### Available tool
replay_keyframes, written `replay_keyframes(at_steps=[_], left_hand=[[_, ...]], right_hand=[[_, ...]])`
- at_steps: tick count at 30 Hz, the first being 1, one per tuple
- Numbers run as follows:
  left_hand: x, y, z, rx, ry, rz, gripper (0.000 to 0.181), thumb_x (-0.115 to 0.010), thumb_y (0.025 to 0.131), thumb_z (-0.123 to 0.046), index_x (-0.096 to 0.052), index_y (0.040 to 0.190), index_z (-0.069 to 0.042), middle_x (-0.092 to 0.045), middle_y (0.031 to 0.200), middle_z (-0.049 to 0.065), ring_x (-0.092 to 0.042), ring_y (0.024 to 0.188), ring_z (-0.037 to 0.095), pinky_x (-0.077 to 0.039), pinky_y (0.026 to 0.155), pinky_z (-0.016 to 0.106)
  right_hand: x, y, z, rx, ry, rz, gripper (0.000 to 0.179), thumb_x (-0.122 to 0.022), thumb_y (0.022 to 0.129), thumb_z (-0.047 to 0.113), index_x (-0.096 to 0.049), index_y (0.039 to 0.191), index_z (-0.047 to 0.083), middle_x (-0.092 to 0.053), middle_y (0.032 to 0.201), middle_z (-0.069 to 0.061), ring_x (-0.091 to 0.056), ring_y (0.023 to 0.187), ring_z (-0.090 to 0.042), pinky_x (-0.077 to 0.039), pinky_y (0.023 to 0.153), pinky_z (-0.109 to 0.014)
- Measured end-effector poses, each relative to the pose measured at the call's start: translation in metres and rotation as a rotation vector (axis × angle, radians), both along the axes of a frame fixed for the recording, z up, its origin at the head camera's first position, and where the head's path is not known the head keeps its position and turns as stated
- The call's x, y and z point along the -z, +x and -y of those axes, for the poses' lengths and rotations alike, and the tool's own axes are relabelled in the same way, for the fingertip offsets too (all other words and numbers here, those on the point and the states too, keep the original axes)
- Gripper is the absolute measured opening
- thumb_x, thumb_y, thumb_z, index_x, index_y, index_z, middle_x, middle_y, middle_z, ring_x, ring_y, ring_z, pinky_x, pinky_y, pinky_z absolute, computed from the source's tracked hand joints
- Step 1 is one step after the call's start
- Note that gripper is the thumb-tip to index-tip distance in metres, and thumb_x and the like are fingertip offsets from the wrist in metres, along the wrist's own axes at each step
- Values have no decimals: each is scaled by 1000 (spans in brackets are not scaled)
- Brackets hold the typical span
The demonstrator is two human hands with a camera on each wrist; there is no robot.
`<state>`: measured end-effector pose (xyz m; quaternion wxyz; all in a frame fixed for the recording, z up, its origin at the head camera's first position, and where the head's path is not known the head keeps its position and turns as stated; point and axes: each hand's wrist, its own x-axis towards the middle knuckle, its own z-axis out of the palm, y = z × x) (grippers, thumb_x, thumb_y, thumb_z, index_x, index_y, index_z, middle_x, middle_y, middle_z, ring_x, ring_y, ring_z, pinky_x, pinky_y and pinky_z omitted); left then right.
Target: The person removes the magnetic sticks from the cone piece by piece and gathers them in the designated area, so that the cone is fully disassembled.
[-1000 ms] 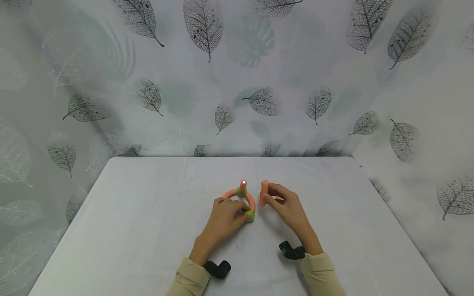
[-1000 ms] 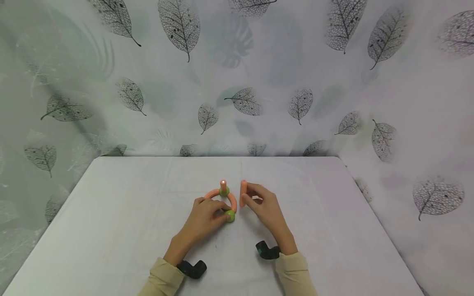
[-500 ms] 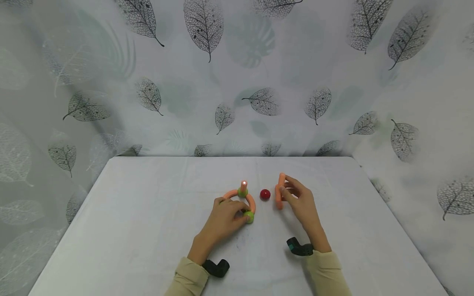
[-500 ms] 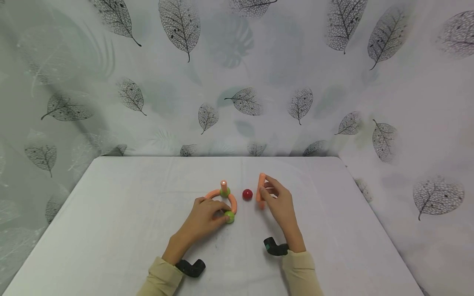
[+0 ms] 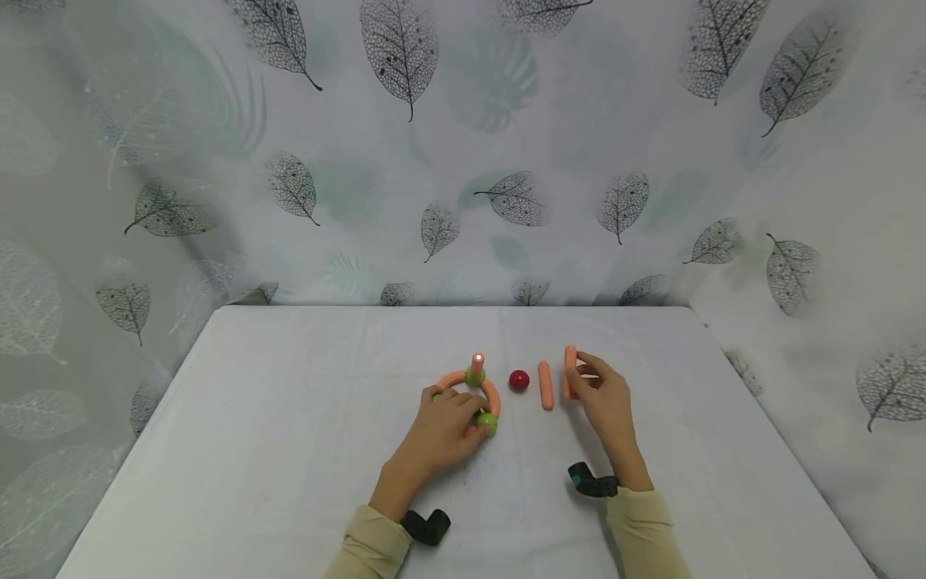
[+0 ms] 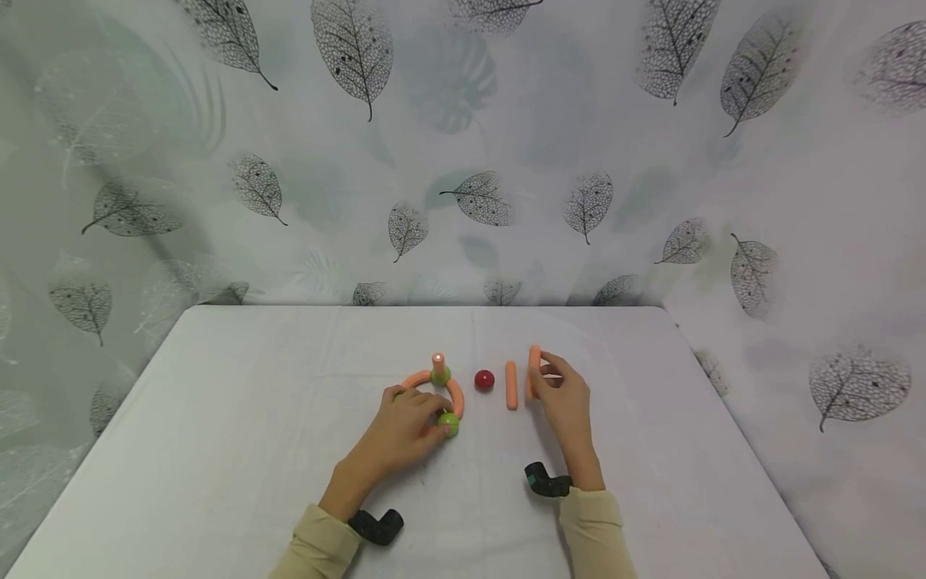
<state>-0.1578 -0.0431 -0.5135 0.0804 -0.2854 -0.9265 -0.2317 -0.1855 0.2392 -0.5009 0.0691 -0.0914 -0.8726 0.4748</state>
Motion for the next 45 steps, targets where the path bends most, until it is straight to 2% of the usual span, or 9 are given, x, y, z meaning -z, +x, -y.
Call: replay_keyframes(at_steps=[5,10,18,20,23,28,34,41,45], left_hand=[[2,1,-1,-11,-23,-32,22,-69,99,-40,-72,112,-23,-74,114,-7,-65,115,20,-40,108,58],[5,-1,0,-38,19,-57,20,-68,99,-35,-72,113,-22,-71,113,-5,-62,121,23,-41,106,57],[9,-7,5,-169,111,-104,16,-71,98,-19,-72,114,-20,-70,119,-1,-60,116,25,-47,97,49],[10,-8,6,-202,123,-95,19,-71,98,-17,-72,116,-19,-68,123,1,-58,121,28,-48,96,50],[11,-9,9,-239,136,-45,28,-71,98,-16,-68,125,-16,-64,133,7,-54,131,32,-48,100,54],[12,-10,14,-258,137,30,42,-70,98,-17,-60,138,-14,-60,144,14,-54,136,36,-48,103,59],[13,-10,19,-253,156,35,39,-68,99,-16,-63,138,-15,-65,140,10,-60,129,36,-50,98,58],[11,-10,22,-260,158,52,35,-67,100,-18,-65,135,-16,-67,134,8,-62,120,34,-50,93,56],[9,-10,23,-270,153,66,34,-67,100,-21,-66,134,-14,-68,130,8,-62,115,33,-50,90,54]], right_hand=[[5,-1,-3,29,100,49,44,-64,103,24,-62,143,6,-70,127,-23,-69,112,-36,-50,68,-20],[6,-1,-2,45,146,49,41,-64,100,21,-66,138,3,-71,122,-25,-70,107,-37,-50,64,-21],[6,2,1,70,227,7,38,-65,99,21,-69,130,0,-74,109,-22,-71,86,-29,-48,59,-24],[7,2,1,67,255,-8,36,-65,99,20,-70,128,-1,-74,108,-22,-71,87,-30,-49,60,-25],[8,2,1,58,284,-24,34,-66,99,17,-71,125,-3,-74,106,-22,-71,90,-32,-50,63,-28],[9,2,3,55,291,-23,33,-66,98,16,-70,124,-4,-73,105,-22,-71,90,-32,-51,64,-29],[10,1,3,50,298,-10,33,-66,98,16,-69,125,-4,-72,106,-21,-69,92,-32,-50,68,-30],[2,4,2,23,260,24,39,-65,99,19,-65,130,-4,-71,113,-22,-69,98,-34,-56,72,-34],[-2,3,3,12,270,-15,37,-66,100,19,-66,131,-2,-71,116,-22,-68,101,-34,-56,75,-36]])
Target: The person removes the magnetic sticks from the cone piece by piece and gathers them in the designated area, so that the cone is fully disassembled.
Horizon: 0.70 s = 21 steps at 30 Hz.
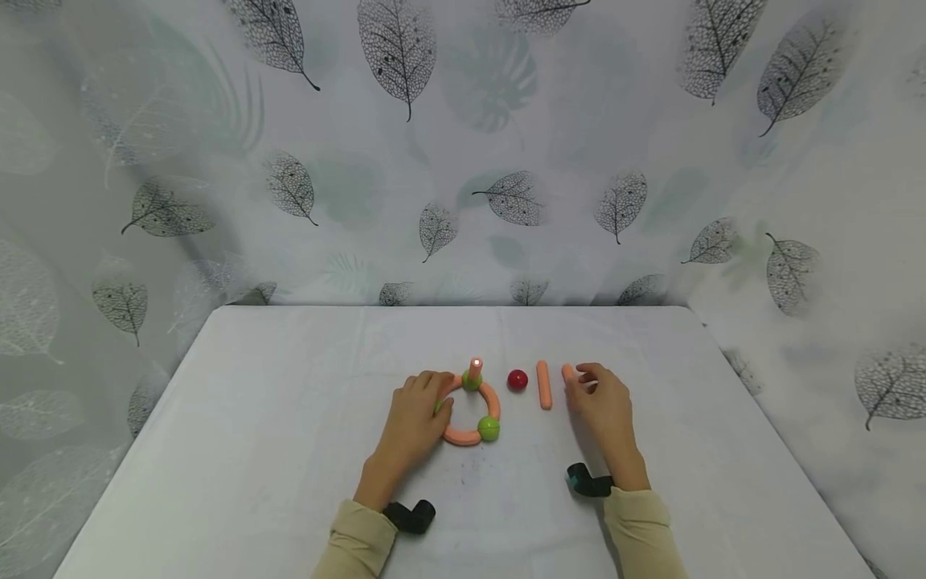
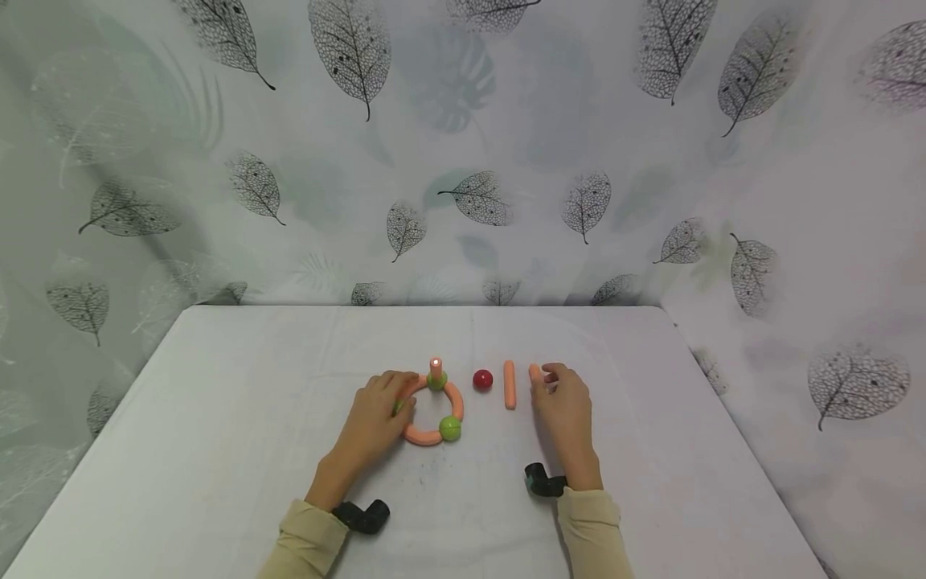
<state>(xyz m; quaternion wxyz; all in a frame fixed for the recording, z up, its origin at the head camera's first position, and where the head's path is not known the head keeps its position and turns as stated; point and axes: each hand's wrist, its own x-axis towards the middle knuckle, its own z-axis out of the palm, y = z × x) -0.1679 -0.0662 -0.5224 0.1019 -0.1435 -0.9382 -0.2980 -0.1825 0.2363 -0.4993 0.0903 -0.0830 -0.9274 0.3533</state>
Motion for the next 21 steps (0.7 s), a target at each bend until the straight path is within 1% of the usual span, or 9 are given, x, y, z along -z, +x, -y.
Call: replay_keyframes(at_steps=[4,7,11,16,19,21], left_hand=[[-1,0,0,-15,-14,-6,35,-67,100,-24,-66,133,-15,-69,123,7,-62,109,30,-49,86,51],[0,0,0,-24,-23,-19,35,-68,99,-25,-66,133,-15,-69,115,5,-62,104,28,-48,84,49],[2,-2,1,-28,-38,-39,36,-69,97,-24,-67,132,-14,-68,103,2,-60,96,24,-47,81,46],[3,-2,1,-22,-45,-51,35,-69,98,-29,-69,129,-14,-63,88,-3,-56,87,21,-44,79,43],[4,-2,1,-20,-51,-49,35,-68,99,-32,-68,129,-15,-59,81,-5,-55,84,19,-44,80,44],[4,-2,1,-20,-52,-35,36,-68,99,-33,-68,130,-16,-56,78,-6,-53,84,18,-43,82,45]], right_hand=[[0,-3,3,-55,-1,-81,35,-67,101,16,-66,133,1,-71,119,-19,-68,103,-32,-57,84,-41],[0,-4,7,-101,-42,-116,36,-66,101,11,-64,136,3,-69,122,-18,-67,106,-32,-57,92,-47],[2,-4,8,-178,-121,-151,39,-68,99,5,-63,137,5,-68,127,-17,-66,110,-31,-56,96,-51],[0,-2,12,-319,-198,-180,43,-71,97,3,-62,139,9,-66,135,-14,-65,114,-31,-56,97,-54],[0,-2,16,-415,-225,-195,48,-73,95,1,-60,140,7,-64,136,-18,-65,117,-34,-56,98,-56],[0,-2,19,-472,-231,-194,50,-74,94,-1,-59,141,6,-63,137,-19,-65,120,-35,-55,100,-55]])
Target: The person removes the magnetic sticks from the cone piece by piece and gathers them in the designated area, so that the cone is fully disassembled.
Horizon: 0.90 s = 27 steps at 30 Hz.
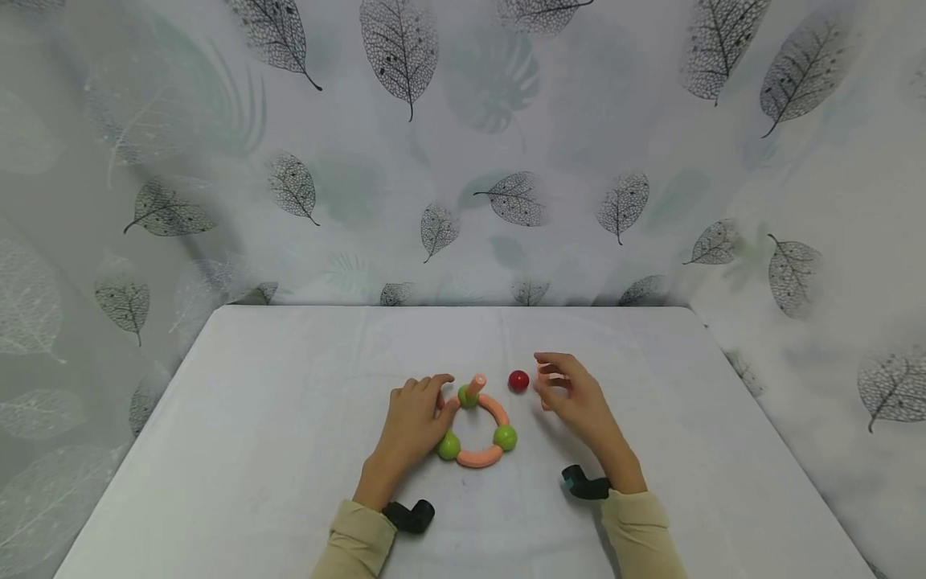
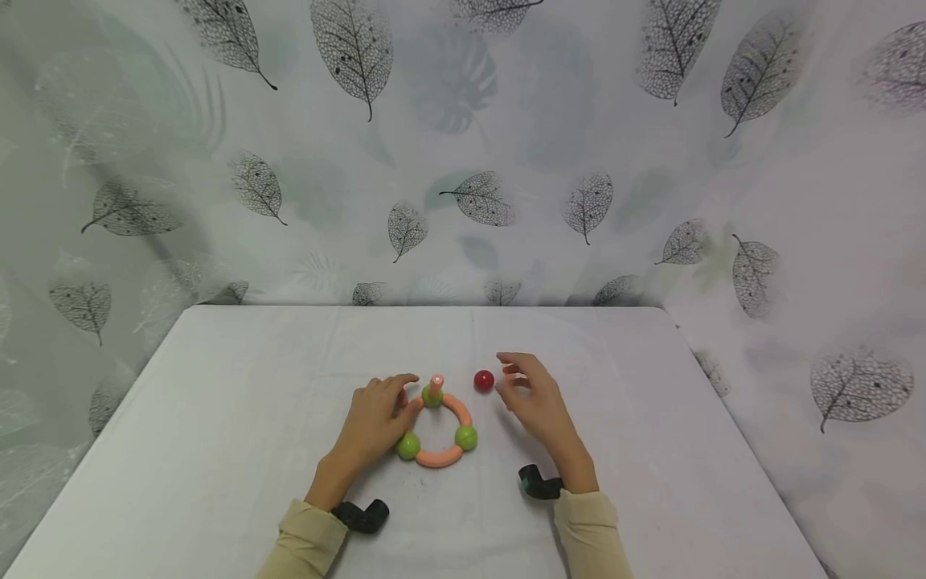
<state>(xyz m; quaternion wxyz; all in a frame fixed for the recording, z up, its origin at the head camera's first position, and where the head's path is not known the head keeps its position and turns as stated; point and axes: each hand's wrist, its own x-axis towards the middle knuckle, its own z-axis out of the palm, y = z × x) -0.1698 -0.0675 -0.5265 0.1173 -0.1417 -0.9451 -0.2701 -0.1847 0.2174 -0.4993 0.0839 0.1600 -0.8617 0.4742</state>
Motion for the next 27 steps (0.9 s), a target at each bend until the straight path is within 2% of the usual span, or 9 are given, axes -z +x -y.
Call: replay_keyframes(at_steps=[5,12,17,21,27], left_hand=[[0,0,0,12,0,28,35,-67,99,-34,-69,131,-19,-52,72,-9,-50,80,14,-42,84,45],[1,2,-1,41,-9,-7,31,-69,99,-32,-72,128,-22,-53,74,-7,-44,76,13,-37,81,43],[4,2,-1,56,39,-12,36,-73,97,-33,-72,131,-22,-66,95,-1,-54,90,19,-39,87,47],[9,1,-2,71,116,-6,39,-74,96,-32,-71,134,-23,-68,113,3,-56,104,25,-38,91,50],[16,-1,-5,74,167,-31,36,-75,95,-33,-73,129,-21,-69,118,5,-56,110,28,-38,92,52]], right_hand=[[2,1,7,-106,7,35,52,-74,94,1,-57,143,7,-62,141,-19,-63,126,-35,-53,104,-55],[9,1,17,-207,-7,59,56,-78,92,7,-56,144,1,-64,136,-19,-61,127,-35,-53,105,-52],[8,4,25,-206,32,51,55,-79,93,10,-58,143,3,-65,139,-15,-63,127,-33,-53,106,-47],[8,6,34,-218,64,53,52,-76,95,11,-58,143,5,-65,141,-13,-65,127,-33,-53,106,-48],[10,9,49,-258,39,24,43,-75,97,14,-62,138,9,-69,132,-11,-66,123,-34,-56,102,-47]])
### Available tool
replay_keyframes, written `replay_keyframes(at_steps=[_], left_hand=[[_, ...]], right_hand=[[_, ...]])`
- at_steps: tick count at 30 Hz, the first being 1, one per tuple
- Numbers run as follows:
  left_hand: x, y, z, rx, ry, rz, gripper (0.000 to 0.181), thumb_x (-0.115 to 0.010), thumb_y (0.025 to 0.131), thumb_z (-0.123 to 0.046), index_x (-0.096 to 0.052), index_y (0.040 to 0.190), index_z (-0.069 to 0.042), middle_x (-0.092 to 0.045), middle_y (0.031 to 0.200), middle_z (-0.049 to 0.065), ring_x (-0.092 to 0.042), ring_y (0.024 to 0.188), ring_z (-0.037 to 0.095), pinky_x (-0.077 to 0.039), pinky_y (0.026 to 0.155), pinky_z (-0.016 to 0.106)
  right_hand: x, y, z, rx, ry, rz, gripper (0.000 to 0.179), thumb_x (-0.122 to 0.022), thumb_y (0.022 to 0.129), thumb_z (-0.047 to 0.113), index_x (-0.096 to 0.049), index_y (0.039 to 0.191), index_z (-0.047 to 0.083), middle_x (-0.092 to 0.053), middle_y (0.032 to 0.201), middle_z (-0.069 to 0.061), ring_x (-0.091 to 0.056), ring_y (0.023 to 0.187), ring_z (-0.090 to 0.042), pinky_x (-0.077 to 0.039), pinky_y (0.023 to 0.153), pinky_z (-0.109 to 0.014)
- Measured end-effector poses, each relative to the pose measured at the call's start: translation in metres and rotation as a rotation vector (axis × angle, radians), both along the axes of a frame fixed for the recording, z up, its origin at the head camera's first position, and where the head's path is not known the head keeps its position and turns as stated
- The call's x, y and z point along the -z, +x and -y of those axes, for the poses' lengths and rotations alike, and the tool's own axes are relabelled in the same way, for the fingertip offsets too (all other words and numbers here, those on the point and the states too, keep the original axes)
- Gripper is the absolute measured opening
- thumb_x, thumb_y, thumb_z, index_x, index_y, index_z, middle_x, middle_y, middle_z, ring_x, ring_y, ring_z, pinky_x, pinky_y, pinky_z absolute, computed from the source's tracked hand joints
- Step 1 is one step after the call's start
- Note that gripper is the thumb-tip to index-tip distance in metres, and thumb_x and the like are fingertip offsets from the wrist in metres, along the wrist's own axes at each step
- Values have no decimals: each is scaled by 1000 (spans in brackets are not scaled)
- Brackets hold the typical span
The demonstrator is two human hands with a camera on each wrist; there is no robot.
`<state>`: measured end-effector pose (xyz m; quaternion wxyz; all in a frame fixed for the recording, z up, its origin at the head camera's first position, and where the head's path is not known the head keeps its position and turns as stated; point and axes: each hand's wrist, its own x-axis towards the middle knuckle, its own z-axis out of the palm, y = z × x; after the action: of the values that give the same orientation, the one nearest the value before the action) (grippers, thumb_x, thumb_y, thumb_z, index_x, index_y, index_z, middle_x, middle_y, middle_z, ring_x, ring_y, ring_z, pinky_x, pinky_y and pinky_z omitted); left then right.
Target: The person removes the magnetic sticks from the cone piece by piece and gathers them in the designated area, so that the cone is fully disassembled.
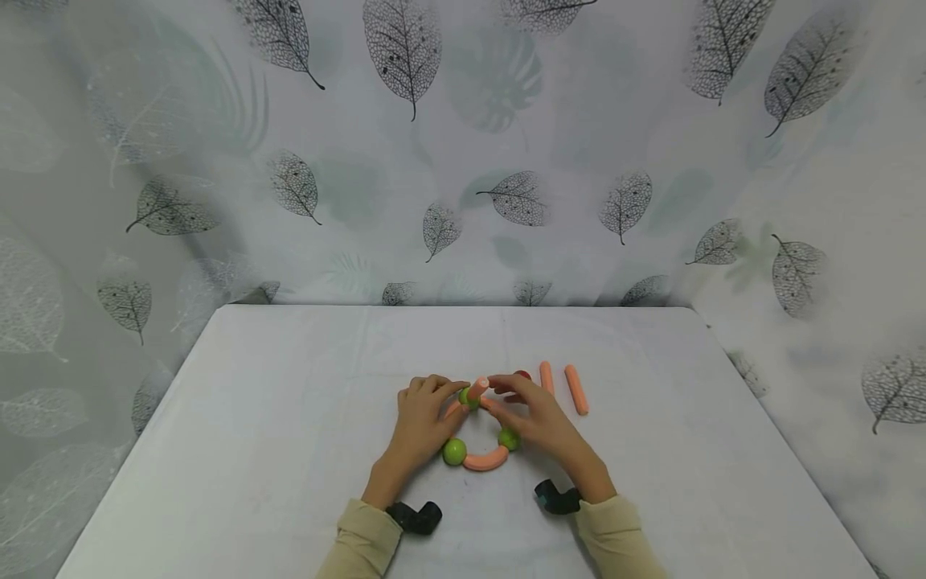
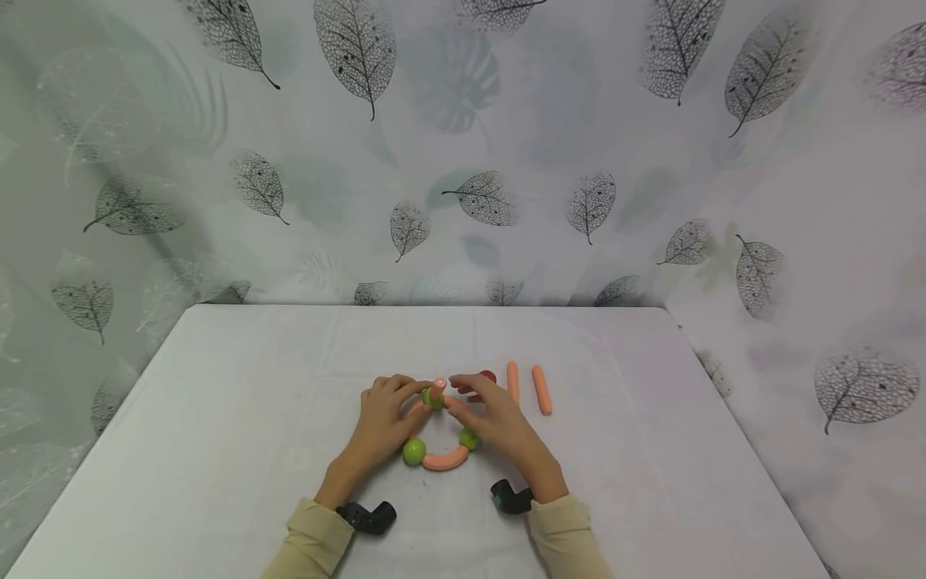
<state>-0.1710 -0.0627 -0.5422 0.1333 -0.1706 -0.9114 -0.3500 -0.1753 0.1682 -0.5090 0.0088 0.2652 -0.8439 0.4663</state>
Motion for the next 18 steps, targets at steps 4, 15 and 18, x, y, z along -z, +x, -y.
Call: replay_keyframes(at_steps=[4,15,18], left_hand=[[2,-1,-1,-7,5,-21,33,-76,94,-35,-75,124,-21,-70,117,4,-56,111,28,-38,91,50],[3,-2,-1,-3,-6,-9,31,-74,96,-40,-75,122,-22,-70,119,3,-57,114,29,-38,91,49],[4,-2,0,-6,-4,-4,32,-73,96,-41,-75,122,-22,-70,119,2,-57,115,29,-38,92,50]], right_hand=[[2,3,7,-2,-26,-10,41,-74,97,14,-63,136,13,-70,128,-6,-67,122,-32,-58,99,-45],[4,4,17,-10,-70,-112,44,-75,95,5,-62,136,5,-71,127,-11,-69,118,-31,-60,95,-45],[4,5,20,-24,-71,-114,40,-74,95,4,-63,133,6,-72,124,-10,-70,116,-30,-60,94,-44]])
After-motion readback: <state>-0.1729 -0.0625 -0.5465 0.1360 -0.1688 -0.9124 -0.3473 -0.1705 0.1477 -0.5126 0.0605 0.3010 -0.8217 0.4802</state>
